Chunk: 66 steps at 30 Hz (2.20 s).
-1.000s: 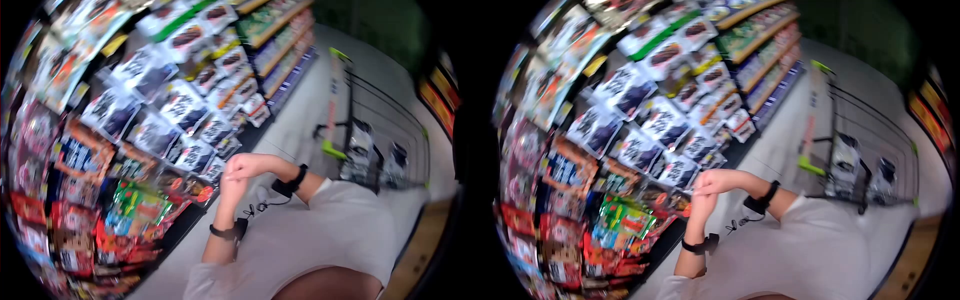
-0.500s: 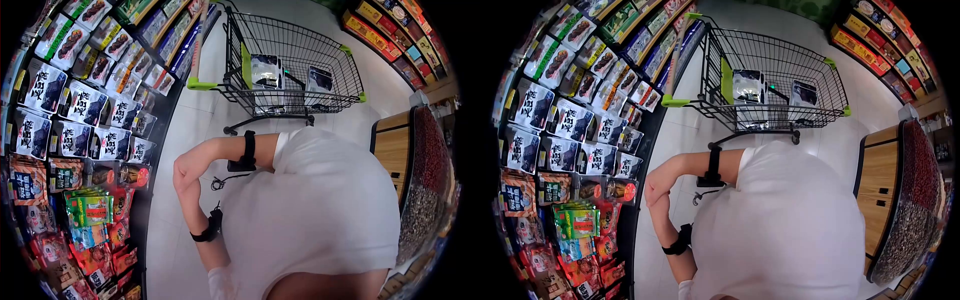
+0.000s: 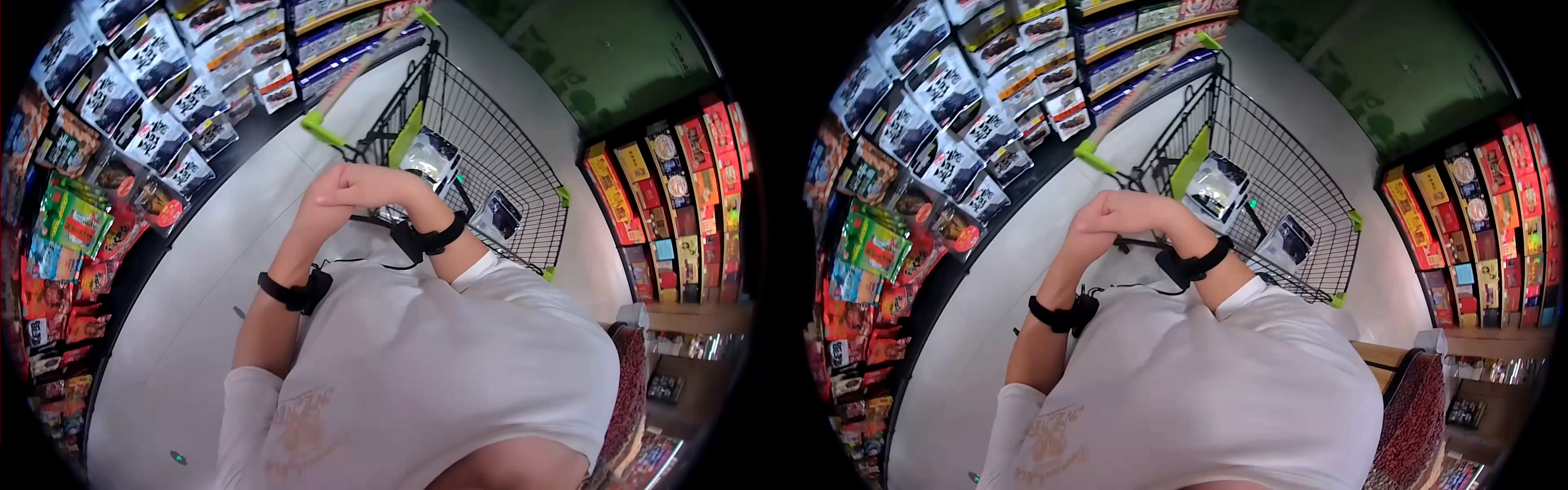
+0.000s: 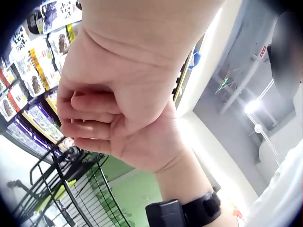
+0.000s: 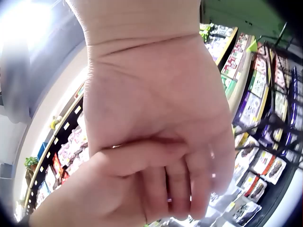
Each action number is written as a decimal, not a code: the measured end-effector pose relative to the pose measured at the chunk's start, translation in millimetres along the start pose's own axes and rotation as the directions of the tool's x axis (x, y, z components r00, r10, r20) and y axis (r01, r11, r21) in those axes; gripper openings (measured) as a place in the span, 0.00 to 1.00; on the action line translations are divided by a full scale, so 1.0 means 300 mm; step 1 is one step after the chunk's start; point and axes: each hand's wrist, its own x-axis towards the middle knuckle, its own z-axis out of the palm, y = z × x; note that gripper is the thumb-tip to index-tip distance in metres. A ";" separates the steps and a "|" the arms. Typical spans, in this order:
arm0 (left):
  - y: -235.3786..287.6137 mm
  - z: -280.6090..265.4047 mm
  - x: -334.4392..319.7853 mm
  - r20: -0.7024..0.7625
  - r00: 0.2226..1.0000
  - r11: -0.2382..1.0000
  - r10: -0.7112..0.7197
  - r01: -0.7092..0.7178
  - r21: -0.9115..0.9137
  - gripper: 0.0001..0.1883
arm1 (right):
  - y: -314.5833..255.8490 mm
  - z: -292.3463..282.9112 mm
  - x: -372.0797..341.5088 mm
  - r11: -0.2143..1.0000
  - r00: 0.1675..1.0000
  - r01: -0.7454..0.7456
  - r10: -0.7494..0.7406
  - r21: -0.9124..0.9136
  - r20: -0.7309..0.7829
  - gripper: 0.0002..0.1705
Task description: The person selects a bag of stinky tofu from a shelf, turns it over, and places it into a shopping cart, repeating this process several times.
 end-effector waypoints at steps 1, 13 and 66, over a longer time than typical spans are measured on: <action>0.002 0.065 0.060 0.015 1.000 1.000 0.001 -0.001 -0.006 0.11 | 0.087 -0.055 -0.038 1.000 1.000 -0.009 0.009 0.004 -0.013 0.21; -0.227 0.614 0.334 0.355 0.812 0.627 -0.463 0.017 0.779 0.15 | 1.318 -0.573 -0.517 0.318 0.491 0.052 0.818 0.947 -0.301 0.23; 0.102 0.220 0.135 0.443 0.897 0.265 0.008 0.425 -0.866 0.36 | 0.125 -0.422 -0.598 0.334 0.729 0.665 -0.100 0.668 -0.677 0.12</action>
